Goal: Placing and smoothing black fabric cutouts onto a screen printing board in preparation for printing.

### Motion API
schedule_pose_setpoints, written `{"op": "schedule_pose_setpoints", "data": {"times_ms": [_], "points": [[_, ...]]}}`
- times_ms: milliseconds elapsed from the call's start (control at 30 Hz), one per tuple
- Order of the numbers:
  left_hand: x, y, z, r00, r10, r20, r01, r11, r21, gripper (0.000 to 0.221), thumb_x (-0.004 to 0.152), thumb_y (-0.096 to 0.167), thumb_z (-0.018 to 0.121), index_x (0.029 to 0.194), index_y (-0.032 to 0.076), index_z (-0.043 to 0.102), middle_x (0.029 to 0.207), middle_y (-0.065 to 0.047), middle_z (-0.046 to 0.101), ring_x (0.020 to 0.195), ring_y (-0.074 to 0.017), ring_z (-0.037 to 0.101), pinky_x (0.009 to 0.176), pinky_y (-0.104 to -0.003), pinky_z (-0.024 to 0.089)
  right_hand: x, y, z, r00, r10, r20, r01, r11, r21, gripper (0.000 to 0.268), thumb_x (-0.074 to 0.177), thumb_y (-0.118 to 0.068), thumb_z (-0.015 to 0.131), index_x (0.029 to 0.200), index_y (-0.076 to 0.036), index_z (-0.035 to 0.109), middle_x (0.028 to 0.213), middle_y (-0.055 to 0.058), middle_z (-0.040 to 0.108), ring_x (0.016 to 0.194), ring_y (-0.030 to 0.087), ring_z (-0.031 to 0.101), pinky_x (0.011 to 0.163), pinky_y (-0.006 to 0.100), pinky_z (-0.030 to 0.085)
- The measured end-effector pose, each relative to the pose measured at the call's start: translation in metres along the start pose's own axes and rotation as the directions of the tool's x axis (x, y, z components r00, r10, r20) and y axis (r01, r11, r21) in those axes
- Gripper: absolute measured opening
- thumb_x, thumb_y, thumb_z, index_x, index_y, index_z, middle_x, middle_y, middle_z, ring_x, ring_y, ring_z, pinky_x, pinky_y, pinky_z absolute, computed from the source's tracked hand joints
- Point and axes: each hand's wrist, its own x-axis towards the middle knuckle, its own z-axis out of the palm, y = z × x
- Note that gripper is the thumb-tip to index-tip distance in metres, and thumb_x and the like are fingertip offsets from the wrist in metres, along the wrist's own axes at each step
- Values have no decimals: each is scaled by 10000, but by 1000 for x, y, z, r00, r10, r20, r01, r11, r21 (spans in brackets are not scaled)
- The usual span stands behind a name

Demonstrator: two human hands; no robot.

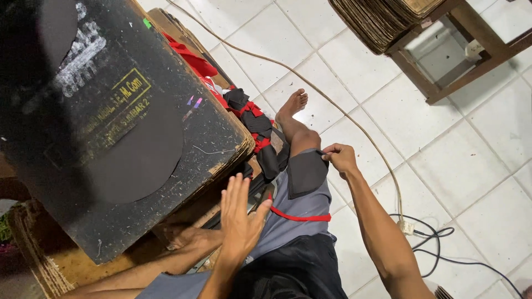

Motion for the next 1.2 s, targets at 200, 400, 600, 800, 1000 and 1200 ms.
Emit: {"op": "schedule_pose_setpoints", "data": {"times_ms": [200,400,600,800,1000,1200], "points": [[46,-17,64,976,210,-49,-216,950,-227,546,955,317,721,1416,55,591,1398,-166,618,1355,-361,546,1139,-502,383,-39,-13,8,946,-319,54,322,945,-52,247,764,16,821,989,-76,776,839,75,717,777,140,605,706,277,520],[100,25,51,961,250,119,-136,801,-583,417,980,215,689,1364,54,660,1291,-172,683,1292,-366,600,1100,-483,451,-134,-87,12,838,-501,217,490,865,106,350,771,53,835,1102,-45,778,823,103,727,783,134,647,751,303,577],[97,43,5,957,168,236,48,711,-702,236,922,221,776,1120,95,797,988,-85,779,951,-132,667,833,-339,566,-178,-141,11,713,-653,257,622,757,200,379,785,126,801,1150,38,751,887,178,767,831,197,728,788,390,628],[92,49,-11,964,34,264,215,487,-847,203,915,172,790,1036,10,796,710,-134,720,692,-107,648,605,-262,567,-205,-185,26,510,-824,244,823,551,139,301,792,104,806,1085,37,779,808,163,763,743,170,706,671,356,612],[84,27,-6,965,-88,245,258,186,-948,174,849,89,822,946,-45,766,668,-149,687,621,-151,685,584,-302,594,-227,-208,55,291,-924,247,934,331,135,192,795,116,798,965,26,808,769,148,756,676,183,715,621,340,600],[66,36,-61,987,-122,108,114,46,-992,330,749,-37,857,1034,-107,707,791,-158,673,666,-160,719,596,-279,627,-244,-220,82,109,-975,192,972,145,184,166,797,115,800,939,28,809,788,157,740,639,183,668,588,318,556]]}}
